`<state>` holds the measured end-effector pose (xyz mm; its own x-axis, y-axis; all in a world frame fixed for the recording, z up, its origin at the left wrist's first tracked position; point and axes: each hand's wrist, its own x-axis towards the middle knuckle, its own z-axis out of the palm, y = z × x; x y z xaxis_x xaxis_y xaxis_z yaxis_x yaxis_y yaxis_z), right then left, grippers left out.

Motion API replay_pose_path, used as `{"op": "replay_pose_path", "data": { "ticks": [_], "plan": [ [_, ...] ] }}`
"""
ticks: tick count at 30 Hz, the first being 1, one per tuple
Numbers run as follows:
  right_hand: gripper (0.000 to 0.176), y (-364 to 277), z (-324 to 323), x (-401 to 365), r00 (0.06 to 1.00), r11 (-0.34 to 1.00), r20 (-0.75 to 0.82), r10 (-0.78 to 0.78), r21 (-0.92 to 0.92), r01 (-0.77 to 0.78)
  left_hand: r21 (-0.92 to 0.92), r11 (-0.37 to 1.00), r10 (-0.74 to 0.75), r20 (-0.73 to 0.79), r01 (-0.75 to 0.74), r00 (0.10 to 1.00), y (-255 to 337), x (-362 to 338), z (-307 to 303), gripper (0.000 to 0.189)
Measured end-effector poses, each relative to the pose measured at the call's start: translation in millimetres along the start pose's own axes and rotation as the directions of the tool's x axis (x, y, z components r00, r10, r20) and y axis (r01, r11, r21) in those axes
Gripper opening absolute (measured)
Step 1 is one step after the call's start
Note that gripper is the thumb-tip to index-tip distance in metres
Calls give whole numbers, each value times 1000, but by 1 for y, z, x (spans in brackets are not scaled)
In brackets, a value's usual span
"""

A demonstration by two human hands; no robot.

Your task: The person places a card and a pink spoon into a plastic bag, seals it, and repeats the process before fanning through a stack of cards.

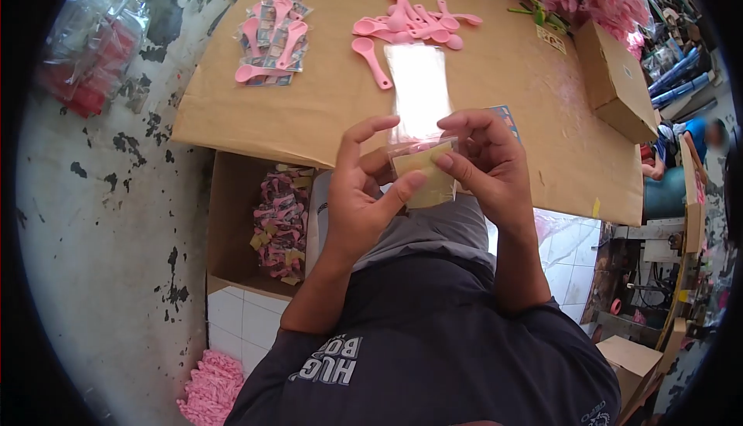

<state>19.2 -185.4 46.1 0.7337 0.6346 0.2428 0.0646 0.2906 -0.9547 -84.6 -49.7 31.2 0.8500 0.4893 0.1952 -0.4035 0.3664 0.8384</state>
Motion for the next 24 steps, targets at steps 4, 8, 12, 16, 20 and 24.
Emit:
{"op": "replay_pose_path", "data": {
  "ticks": [4,8,12,16,20,24],
  "plan": [
    [42,1,-1,16,998,999,61,-21,-46,24,323,946,-91,155,37,984,-3,11,-32,39],
    [47,4,4,28,999,979,29,-16,-202,22,288,958,-28,153,-18,988,6,29,-45,37],
    [42,11,0,35,998,858,-61,-11,-513,-22,300,946,82,135,-119,988,5,65,-64,30],
    [20,5,-22,40,973,783,-220,-76,-617,-78,474,819,254,207,-324,945,21,117,-81,23],
    [9,5,-48,38,869,782,-481,-117,-584,-219,674,585,332,308,-451,891,33,157,-102,29],
    [10,5,-63,31,813,637,-552,-186,-698,-328,884,153,326,378,-443,867,32,160,-121,38]
  ]
}}
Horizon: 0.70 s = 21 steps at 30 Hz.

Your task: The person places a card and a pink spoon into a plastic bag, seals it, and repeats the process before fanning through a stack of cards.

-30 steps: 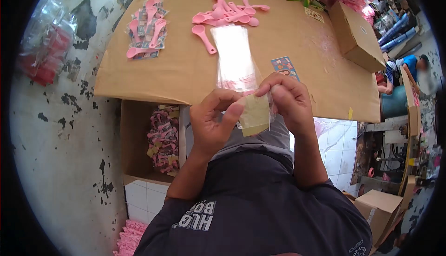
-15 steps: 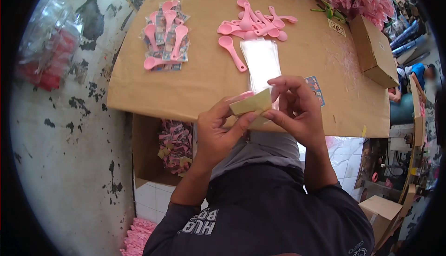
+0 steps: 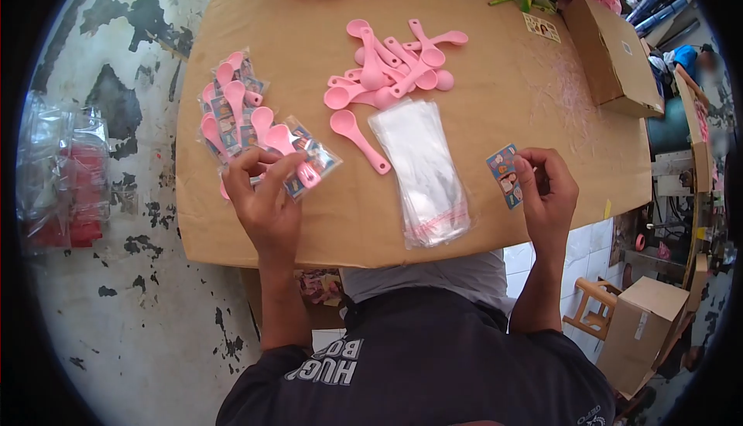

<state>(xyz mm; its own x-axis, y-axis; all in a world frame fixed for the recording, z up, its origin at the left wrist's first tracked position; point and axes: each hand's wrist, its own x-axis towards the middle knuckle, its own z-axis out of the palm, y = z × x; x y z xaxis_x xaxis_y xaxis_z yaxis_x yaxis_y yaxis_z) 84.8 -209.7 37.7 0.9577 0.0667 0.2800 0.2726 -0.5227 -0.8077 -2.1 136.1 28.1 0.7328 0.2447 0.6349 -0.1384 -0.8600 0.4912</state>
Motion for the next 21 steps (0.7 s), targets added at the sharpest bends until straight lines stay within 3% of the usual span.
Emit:
{"op": "replay_pose_path", "data": {
  "ticks": [2,6,9,11,13,17,19,21],
  "plan": [
    [12,-1,-6,-3,1000,994,-17,-19,-106,17,168,983,-101,121,80,988,-3,-4,0,44],
    [24,16,-26,-7,995,940,-17,-101,-330,90,192,973,-148,106,126,983,0,-22,4,53],
    [38,33,-38,-12,999,928,39,-33,-369,45,246,963,-139,120,106,983,1,-42,-4,53],
    [44,45,-41,-16,994,921,81,-69,-379,95,277,958,-115,113,80,987,17,-58,-5,53],
    [56,52,-38,-21,983,913,160,-92,-382,147,192,957,-237,91,217,967,38,-75,-4,46],
    [56,54,-35,-25,966,855,185,-179,-457,245,85,955,-292,116,284,949,63,-107,9,41],
    [53,61,-33,-25,969,864,147,-199,-441,244,292,936,-241,124,197,962,64,-119,17,44],
    [51,66,-33,-22,968,872,154,-199,-422,247,297,934,-237,99,199,966,62,-123,23,45]
  ]
}}
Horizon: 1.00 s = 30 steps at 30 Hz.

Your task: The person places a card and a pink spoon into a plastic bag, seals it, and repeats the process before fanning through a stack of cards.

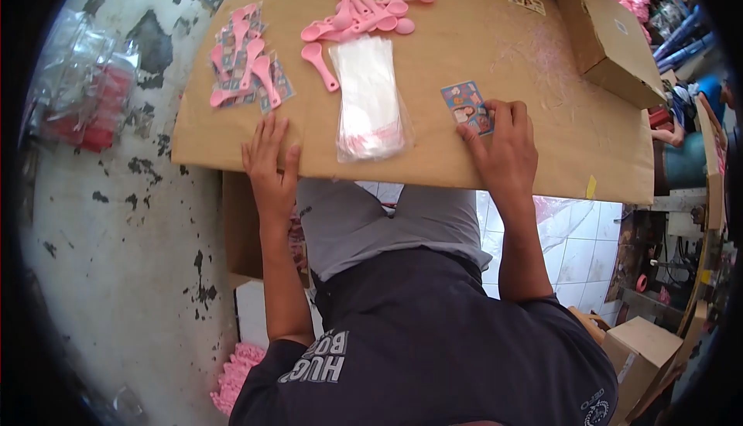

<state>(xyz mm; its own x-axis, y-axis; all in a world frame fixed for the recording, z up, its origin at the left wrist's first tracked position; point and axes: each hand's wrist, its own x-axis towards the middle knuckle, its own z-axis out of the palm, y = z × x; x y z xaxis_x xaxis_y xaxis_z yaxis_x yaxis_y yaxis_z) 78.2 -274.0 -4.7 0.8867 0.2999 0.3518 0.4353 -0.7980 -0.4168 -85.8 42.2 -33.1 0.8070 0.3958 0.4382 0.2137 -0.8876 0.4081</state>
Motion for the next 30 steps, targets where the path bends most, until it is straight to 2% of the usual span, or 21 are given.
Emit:
{"op": "replay_pose_path", "data": {
  "ticks": [3,7,20,27,30],
  "plan": [
    [47,5,2,-2,1000,999,-3,-1,36,1,-25,1000,-6,-44,5,999,-3,1,4,45],
    [44,7,1,-2,1000,998,-15,6,60,-5,4,1000,27,-15,-27,1000,-8,3,5,44],
    [39,15,2,-2,990,989,6,-141,43,140,1,1000,-8,-3,8,1000,-5,2,5,42],
    [35,12,0,0,995,991,13,-96,91,94,-5,1000,0,-9,0,1000,-5,3,6,43],
    [41,12,3,-1,994,991,-40,-101,87,105,-14,1000,1,20,0,1000,-7,3,4,43]
  ]
}}
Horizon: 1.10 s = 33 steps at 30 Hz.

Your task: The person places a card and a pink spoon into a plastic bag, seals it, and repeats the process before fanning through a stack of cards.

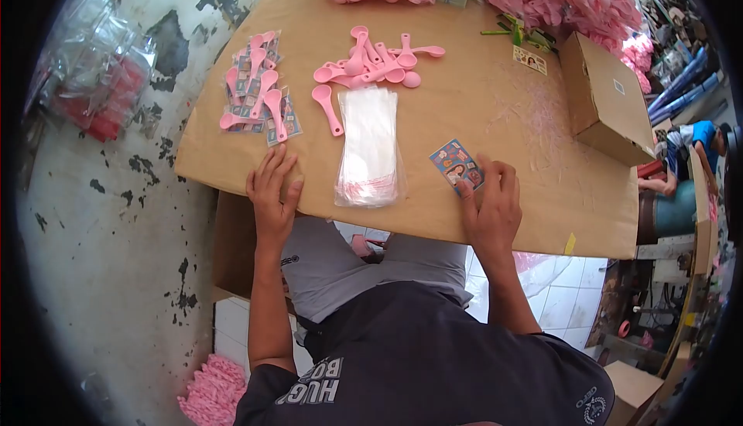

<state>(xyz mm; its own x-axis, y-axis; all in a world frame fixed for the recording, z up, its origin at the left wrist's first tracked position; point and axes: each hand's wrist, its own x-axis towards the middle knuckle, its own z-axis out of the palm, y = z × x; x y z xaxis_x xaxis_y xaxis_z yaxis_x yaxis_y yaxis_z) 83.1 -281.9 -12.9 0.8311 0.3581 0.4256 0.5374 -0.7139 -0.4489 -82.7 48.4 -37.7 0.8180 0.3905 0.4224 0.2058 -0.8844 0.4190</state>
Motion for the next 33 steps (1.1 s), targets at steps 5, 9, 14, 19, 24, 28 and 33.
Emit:
{"op": "replay_pose_path", "data": {
  "ticks": [5,9,14,19,24,28,33],
  "plan": [
    [58,-8,-2,1,998,993,-27,57,-99,-60,-13,1000,15,9,-15,1000,-4,-1,1,44],
    [54,-15,-1,7,993,986,-9,117,-121,-118,-73,997,24,-3,-25,1000,-1,-2,-2,45],
    [42,-9,-2,20,976,979,74,204,8,-205,-360,933,-68,-152,9,986,4,6,-11,40],
    [30,2,6,24,948,909,119,295,272,-317,-425,895,-257,-239,137,936,25,17,-19,24],
    [25,11,8,28,928,813,113,355,452,-366,-493,859,-198,-67,140,978,53,54,9,18],
    [23,13,10,29,945,800,16,328,527,-287,-302,944,-111,96,135,989,72,80,26,37],
    [21,5,2,29,959,886,-27,283,391,-251,-356,887,-242,180,292,953,78,88,31,43]
  ]
}}
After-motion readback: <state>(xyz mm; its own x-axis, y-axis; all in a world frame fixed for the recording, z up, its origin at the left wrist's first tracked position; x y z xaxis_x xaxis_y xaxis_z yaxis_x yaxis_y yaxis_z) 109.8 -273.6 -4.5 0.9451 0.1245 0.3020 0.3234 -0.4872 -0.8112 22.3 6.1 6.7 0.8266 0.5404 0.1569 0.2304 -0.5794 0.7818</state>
